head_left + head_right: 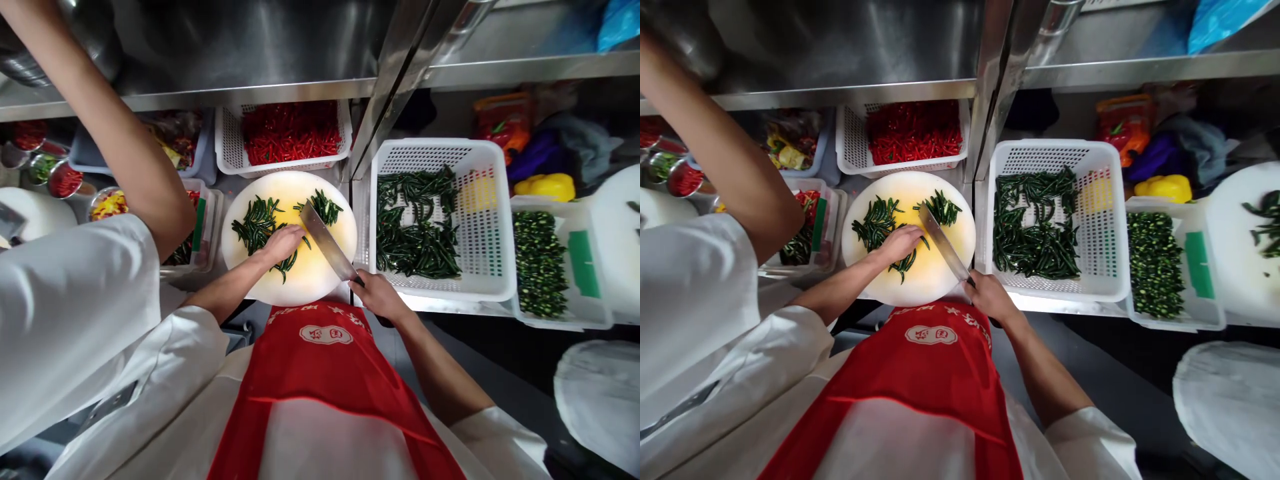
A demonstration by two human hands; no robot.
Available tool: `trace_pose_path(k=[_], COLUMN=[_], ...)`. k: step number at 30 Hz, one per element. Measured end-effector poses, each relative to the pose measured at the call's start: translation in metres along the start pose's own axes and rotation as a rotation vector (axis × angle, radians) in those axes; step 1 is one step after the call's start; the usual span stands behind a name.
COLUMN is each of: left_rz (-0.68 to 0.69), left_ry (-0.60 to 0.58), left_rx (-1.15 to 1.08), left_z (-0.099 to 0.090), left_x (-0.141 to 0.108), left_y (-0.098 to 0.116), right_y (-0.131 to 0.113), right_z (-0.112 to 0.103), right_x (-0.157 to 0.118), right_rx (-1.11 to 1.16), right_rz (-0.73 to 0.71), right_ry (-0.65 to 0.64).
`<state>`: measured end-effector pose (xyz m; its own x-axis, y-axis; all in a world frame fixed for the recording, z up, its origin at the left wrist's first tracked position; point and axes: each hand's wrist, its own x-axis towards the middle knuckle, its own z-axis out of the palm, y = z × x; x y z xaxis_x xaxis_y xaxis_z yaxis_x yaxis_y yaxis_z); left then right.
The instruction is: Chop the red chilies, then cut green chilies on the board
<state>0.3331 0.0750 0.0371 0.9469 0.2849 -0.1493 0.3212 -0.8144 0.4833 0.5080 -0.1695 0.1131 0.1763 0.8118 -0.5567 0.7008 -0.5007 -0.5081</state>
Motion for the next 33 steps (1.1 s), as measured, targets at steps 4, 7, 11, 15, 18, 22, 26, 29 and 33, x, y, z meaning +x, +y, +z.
trace_pose_path(k=[4,7,11,15,18,22,26,29,33], left_rz=[0.02,0.028,0.042,0.061,0.065,0.069,0.067,-0.064,-0.394], left_ry=[0.082,0.11,0.108,0.126,0.146,0.139,0.096,0.176,0.277], left_rx=[0.026,-0.003,-0.036,-0.034,-0.033,-0.035,-0.07,-0.105,-0.058], left_z=[0.007,0.009,0.012,0.015,0.018,0.02,0.011,-0.003,-0.012], left_x=[-0.004,-0.005,-0.003,-0.003,-0.004,-0.002,-0.005,-0.018,-0.048], left_y=[-0.002,-0.002,-0.005,-0.007,-0.007,-0.006,-0.001,0.005,0.022], right_y=[-0.001,-0.002,-0.003,0.001,0.002,-0.007,-0.014,-0.007,0.008], right_z=[-0.001,-0.004,-0.014,-0.024,-0.022,-0.005,0.003,-0.002,-0.009], right_x=[-0.004,-0.008,-0.014,-0.018,-0.011,0.017,0.04,0.029,-0.008], right_rx=[0.002,0.032,0.061,0.077,0.05,-0.013,0.049,0.109,0.126], right_rz=[-0.031,-0.048,-0.055,-0.032,-0.033,-0.032,-0.029,-0.039,-0.071], right_ry=[-0.019,-0.031,-0.055,-0.103,-0.129,-0.091,-0.013,0.021,-0.028])
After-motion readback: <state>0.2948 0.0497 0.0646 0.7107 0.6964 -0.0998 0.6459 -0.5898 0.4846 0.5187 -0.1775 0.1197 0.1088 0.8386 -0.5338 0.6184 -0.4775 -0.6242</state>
